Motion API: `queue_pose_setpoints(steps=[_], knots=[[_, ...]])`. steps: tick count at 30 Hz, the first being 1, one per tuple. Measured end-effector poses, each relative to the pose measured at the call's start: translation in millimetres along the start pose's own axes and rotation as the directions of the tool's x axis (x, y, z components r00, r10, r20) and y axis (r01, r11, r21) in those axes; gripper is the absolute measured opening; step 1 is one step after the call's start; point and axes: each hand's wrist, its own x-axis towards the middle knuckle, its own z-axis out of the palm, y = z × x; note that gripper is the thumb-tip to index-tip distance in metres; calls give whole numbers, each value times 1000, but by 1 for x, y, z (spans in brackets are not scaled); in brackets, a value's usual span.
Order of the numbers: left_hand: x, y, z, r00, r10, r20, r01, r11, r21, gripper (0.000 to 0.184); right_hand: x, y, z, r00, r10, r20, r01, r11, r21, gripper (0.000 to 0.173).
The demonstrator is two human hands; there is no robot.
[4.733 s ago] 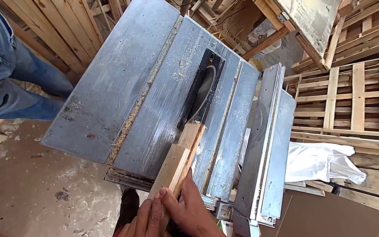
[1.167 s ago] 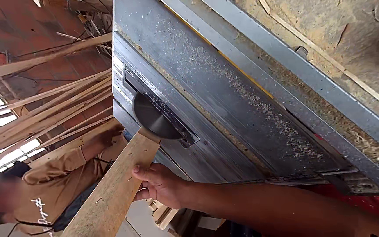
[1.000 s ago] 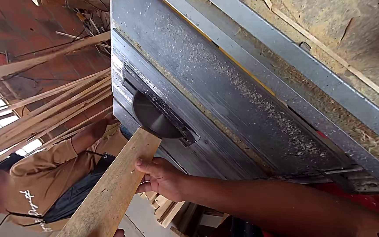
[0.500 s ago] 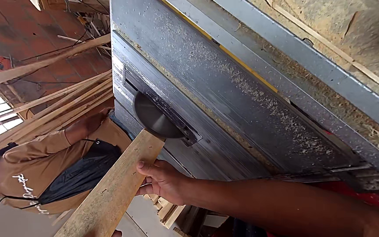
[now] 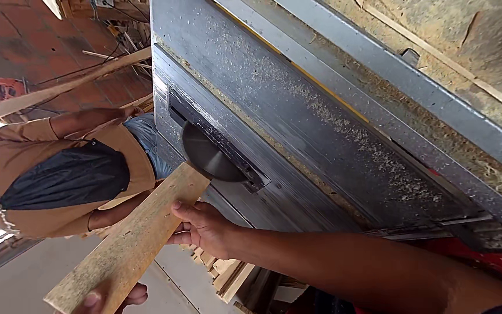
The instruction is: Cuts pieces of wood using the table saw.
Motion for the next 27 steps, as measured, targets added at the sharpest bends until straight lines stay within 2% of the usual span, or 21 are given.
queue_pose_setpoints(steps=[3,8,11,15,20,24,27], knots=[[7,2,-5,1000,-3,24,3,1000,5,20,2,-2,-1,1000,-2,-13,3,1000,19,28],[9,4,-5,999,39,-8,-39,999,39,9,2,7,1,999,-26,-31,28,996,80,29],[19,1,-20,998,-5,68,6,1000,-5,17,3,8,-2,997,-47,-65,53,995,89,28],[30,3,-32,995,-42,90,44,999,-28,19,3,13,-1,994,-39,-99,53,989,136,30],[26,3,-27,995,-55,89,60,997,-50,19,4,7,2,996,-34,-85,41,996,80,30],[14,4,-13,1000,-8,-21,8,1000,-9,11,6,10,7,998,-40,-48,43,997,67,29],[8,1,-10,1000,-21,19,22,999,-45,20,6,6,5,997,-56,-49,56,998,-2,27]])
